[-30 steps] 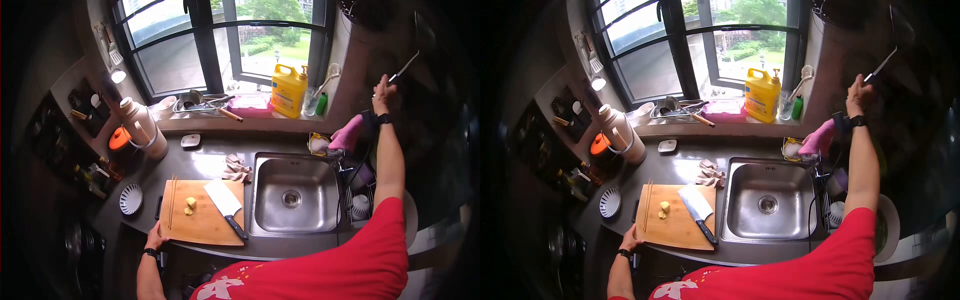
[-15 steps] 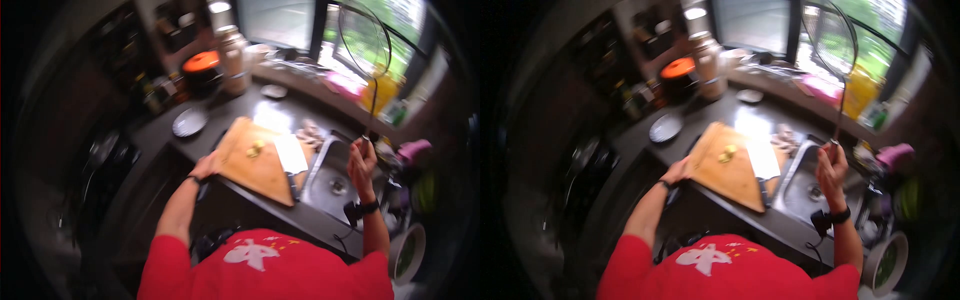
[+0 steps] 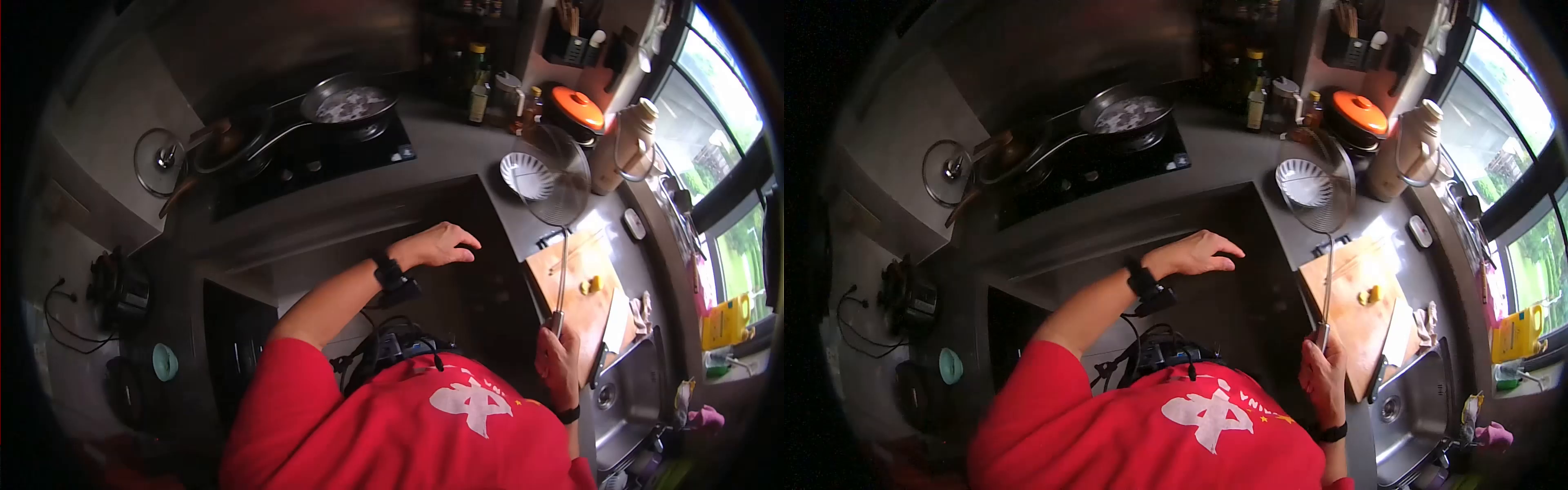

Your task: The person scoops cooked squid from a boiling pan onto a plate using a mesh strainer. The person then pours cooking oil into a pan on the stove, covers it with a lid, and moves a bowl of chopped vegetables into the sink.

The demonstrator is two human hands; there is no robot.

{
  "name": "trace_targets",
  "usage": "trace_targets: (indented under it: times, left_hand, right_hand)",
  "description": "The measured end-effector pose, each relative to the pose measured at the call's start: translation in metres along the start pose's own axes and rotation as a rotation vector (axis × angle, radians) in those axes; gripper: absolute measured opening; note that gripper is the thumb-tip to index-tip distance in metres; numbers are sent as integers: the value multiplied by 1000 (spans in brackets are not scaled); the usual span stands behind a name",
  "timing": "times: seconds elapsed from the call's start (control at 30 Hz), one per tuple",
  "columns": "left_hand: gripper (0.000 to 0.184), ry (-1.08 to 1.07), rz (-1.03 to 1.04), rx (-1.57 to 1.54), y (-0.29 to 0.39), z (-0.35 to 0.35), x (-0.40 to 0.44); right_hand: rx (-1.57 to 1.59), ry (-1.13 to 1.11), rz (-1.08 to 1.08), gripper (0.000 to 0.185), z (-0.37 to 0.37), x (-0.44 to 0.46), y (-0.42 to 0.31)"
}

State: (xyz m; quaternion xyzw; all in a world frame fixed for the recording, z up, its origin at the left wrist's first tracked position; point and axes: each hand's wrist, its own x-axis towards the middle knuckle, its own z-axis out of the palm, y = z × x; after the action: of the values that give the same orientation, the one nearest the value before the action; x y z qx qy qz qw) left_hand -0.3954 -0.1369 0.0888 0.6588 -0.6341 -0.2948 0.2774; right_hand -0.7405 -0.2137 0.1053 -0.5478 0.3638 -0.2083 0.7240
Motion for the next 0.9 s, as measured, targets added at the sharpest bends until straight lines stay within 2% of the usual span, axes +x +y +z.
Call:
trace_targets:
  times: [0.17, 0.33, 0.43, 0.5, 0.53, 0.6, 0.9]
  left_hand:
    - [36, 92, -107, -118, -20, -31, -94]
    - [35, 266, -96, -119, -59, -21, -167]
    - [34, 356, -211, -185, -69, -16, -203]
    - [32, 424, -400, -276, -69, -15, -223]
    - [32, 419, -402, -280, -75, -12, -233]
    - [31, 512, -462, -246, -91, -4, -247]
    - [33, 593, -684, -152, -115, -26, -235]
  right_hand:
    - [-124, -140, 52, 16, 77, 28, -4]
    - [-100, -208, 123, 20, 118, 61, 3]
    - [-5, -236, 170, 23, 126, 83, 12]
    - [-39, -233, 165, 26, 128, 101, 18]
    - [-48, -245, 158, 27, 129, 109, 20]
    - [-30, -229, 164, 28, 135, 127, 23]
    - [50, -298, 201, 20, 152, 235, 34]
